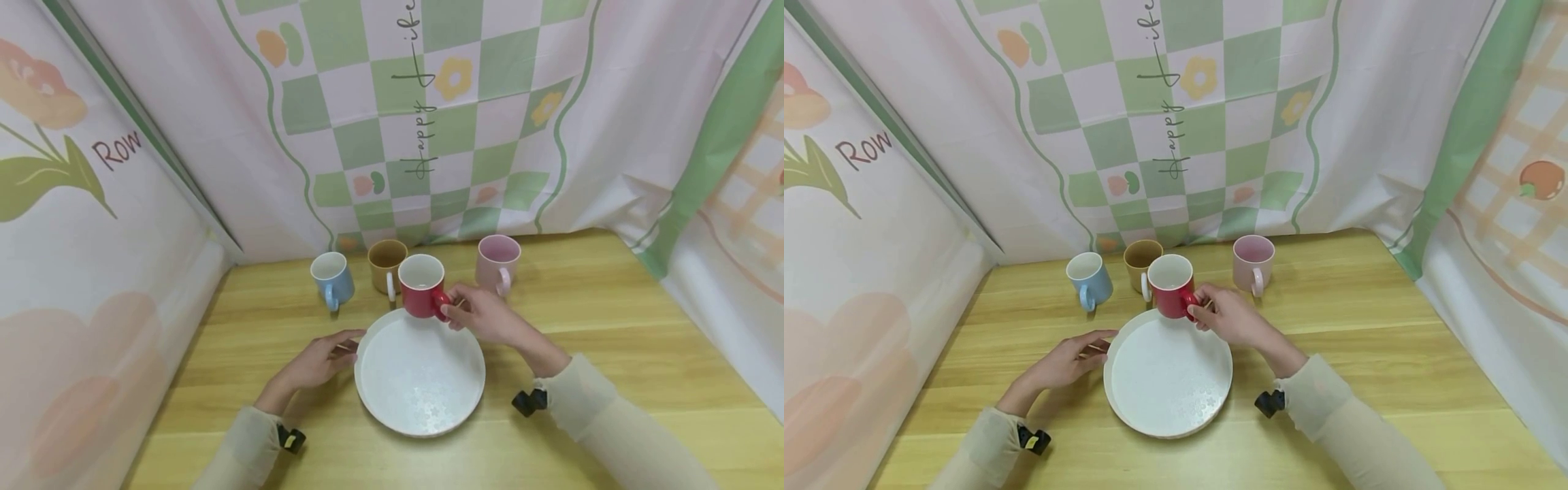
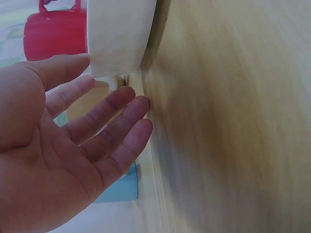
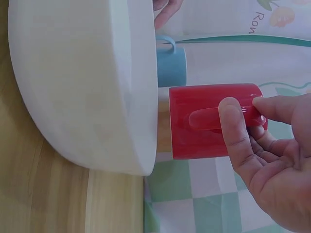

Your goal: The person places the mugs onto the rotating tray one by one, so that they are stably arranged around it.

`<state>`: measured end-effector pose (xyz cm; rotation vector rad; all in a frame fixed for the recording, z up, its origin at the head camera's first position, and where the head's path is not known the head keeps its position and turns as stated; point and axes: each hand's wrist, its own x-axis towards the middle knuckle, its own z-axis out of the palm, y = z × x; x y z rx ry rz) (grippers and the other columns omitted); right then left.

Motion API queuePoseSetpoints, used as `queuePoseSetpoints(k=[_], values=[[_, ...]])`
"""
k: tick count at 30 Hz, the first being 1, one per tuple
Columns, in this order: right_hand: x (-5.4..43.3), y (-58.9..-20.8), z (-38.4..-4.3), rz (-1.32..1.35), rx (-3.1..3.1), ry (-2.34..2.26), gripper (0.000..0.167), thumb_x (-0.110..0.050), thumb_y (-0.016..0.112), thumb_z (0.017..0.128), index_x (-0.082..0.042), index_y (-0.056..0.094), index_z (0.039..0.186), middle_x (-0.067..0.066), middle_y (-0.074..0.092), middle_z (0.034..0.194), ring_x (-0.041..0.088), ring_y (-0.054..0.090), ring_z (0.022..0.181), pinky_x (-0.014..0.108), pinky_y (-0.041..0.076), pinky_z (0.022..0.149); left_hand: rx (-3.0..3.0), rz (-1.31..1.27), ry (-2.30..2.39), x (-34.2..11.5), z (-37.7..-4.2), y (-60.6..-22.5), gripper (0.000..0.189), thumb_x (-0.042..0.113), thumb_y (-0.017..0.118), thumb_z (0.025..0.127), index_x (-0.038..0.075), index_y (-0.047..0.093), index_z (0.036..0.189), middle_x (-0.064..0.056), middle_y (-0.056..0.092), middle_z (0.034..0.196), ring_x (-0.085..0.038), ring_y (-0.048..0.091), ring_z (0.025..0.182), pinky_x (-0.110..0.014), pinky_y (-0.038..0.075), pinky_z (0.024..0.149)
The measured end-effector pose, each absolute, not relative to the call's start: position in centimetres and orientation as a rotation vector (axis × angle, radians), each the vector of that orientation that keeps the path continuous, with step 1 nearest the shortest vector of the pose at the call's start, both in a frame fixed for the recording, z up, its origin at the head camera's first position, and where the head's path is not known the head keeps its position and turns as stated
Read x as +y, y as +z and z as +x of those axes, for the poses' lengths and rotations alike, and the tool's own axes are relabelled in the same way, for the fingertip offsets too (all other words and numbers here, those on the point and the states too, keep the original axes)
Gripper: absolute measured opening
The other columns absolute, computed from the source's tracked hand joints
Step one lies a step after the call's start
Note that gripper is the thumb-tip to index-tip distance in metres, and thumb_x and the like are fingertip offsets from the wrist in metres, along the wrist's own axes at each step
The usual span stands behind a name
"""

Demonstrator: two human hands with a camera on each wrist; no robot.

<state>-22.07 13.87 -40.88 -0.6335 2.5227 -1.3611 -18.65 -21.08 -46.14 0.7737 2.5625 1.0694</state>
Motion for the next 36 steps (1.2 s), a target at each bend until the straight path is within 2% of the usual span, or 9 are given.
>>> queuePoseSetpoints(k=[3,8,15,18,22,36], values=[[13.7,-40.8,-21.8,-0.642,2.521,-1.354,0.012,-0.017,0.061,0.1,-0.006,0.062,0.104,0.01,0.073,0.094,0.027,0.072,0.081,0.044,0.062,0.076,2.563,0.772,1.071,-21.1,-18.7,-46.2,0.044,0.012,0.055,0.102,0.007,0.048,0.145,-0.018,0.064,0.133,-0.032,0.065,0.118,-0.042,0.056,0.099],[13.5,-40.9,-21.6,-0.668,2.535,-1.326,0.011,-0.019,0.062,0.099,-0.009,0.063,0.102,0.006,0.073,0.093,0.019,0.071,0.077,0.042,0.062,0.074,2.56,0.766,1.075,-21.0,-18.7,-46.4,0.044,0.011,0.056,0.102,0.007,0.048,0.146,-0.017,0.065,0.132,-0.031,0.065,0.118,-0.043,0.056,0.099],[13.0,-40.7,-21.0,-0.705,2.575,-1.247,0.01,-0.022,0.062,0.099,-0.013,0.064,0.101,0.002,0.073,0.092,0.01,0.07,0.075,0.028,0.058,0.069,2.561,0.772,1.081,-21.0,-18.7,-46.3,0.044,0.011,0.056,0.102,0.007,0.049,0.145,-0.017,0.066,0.13,-0.031,0.066,0.117,-0.043,0.056,0.099],[12.7,-40.8,-20.8,-0.73,2.558,-1.251,0.009,-0.021,0.062,0.099,-0.013,0.063,0.102,0.002,0.072,0.093,0.01,0.069,0.075,0.029,0.059,0.069,2.562,0.769,1.082,-21.1,-18.7,-46.3,0.044,0.012,0.056,0.102,0.007,0.049,0.145,-0.017,0.065,0.131,-0.031,0.066,0.117,-0.043,0.056,0.099],[12.5,-40.9,-20.5,-0.757,2.497,-1.281,0.01,-0.019,0.061,0.1,-0.01,0.063,0.103,0.005,0.071,0.096,0.014,0.07,0.077,0.036,0.061,0.072,2.561,0.763,1.081,-21.1,-18.7,-46.4,0.044,0.013,0.056,0.102,0.008,0.049,0.145,-0.017,0.065,0.132,-0.031,0.065,0.118,-0.044,0.056,0.1],[11.7,-41.9,-20.0,-0.897,2.429,-1.294,0.006,-0.012,0.06,0.099,-0.008,0.062,0.103,0.006,0.07,0.094,0.008,0.068,0.074,0.025,0.061,0.068,2.56,0.762,1.084,-21.2,-18.8,-46.6,0.045,0.015,0.057,0.102,0.01,0.049,0.146,-0.015,0.066,0.131,-0.03,0.066,0.117,-0.043,0.056,0.099]])
